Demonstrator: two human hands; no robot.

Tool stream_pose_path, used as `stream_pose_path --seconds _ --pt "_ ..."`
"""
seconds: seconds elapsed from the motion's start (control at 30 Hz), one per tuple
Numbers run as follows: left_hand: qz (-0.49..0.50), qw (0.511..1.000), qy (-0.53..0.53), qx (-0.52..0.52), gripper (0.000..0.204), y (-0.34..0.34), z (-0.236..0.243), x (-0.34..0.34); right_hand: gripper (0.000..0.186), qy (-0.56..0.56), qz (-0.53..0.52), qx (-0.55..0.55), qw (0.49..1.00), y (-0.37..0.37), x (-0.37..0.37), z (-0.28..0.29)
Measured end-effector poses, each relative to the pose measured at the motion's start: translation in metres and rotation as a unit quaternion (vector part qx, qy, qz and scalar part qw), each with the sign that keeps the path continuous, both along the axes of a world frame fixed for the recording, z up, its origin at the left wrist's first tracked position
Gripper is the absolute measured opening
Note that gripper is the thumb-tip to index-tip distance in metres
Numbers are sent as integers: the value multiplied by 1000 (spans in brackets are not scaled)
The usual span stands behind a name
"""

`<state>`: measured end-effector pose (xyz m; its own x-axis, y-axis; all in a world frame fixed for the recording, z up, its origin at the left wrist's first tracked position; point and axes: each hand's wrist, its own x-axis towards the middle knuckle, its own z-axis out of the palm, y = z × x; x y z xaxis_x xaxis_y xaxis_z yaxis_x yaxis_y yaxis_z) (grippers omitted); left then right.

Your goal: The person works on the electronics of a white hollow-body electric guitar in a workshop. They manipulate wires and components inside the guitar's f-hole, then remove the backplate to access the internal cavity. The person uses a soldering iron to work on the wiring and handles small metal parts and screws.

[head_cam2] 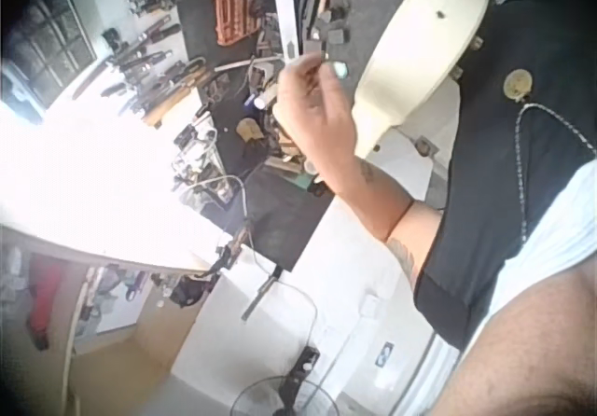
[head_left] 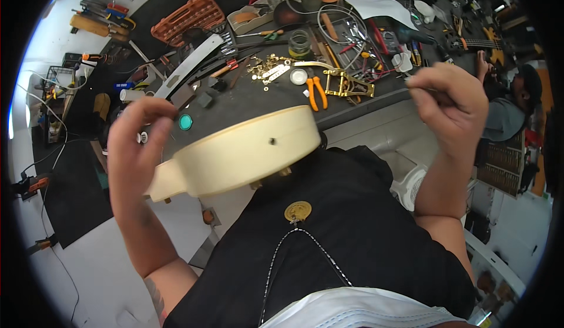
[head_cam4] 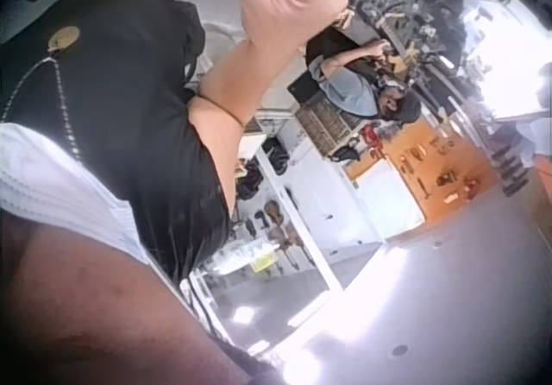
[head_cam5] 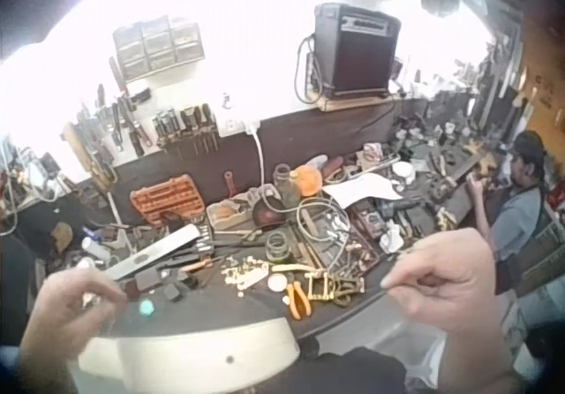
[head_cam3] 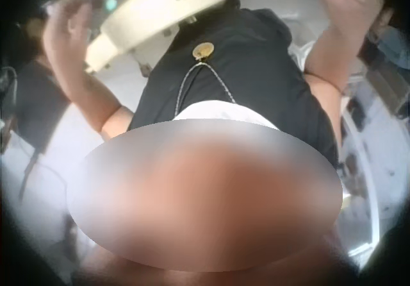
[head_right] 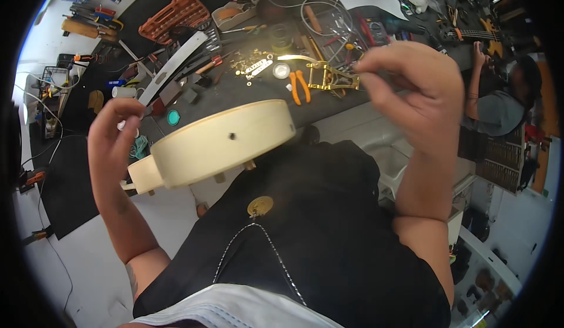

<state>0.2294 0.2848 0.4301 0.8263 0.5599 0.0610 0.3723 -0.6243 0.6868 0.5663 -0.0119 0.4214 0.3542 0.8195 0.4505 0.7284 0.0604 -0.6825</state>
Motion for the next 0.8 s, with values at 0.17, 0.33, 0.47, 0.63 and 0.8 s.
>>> stream_pose_path --seconds 0.17,0.33,0.47,0.63,0.8 --pt "-88 994 15 65 27 -115 -7 62 10 60 33 44 997 -5 21 -18" --pt "-83 981 45 170 29 -134 -29 65 8 102 40 61 992 -15 36 -30" --pt "-1 981 21 195 24 -141 -32 72 9 100 30 62 993 -24 42 -26" --pt "-17 978 43 203 15 -144 -37 76 9 97 13 54 994 -34 54 -30" --pt "-34 966 55 248 11 -143 -41 83 10 86 -2 48 995 -49 61 -33"
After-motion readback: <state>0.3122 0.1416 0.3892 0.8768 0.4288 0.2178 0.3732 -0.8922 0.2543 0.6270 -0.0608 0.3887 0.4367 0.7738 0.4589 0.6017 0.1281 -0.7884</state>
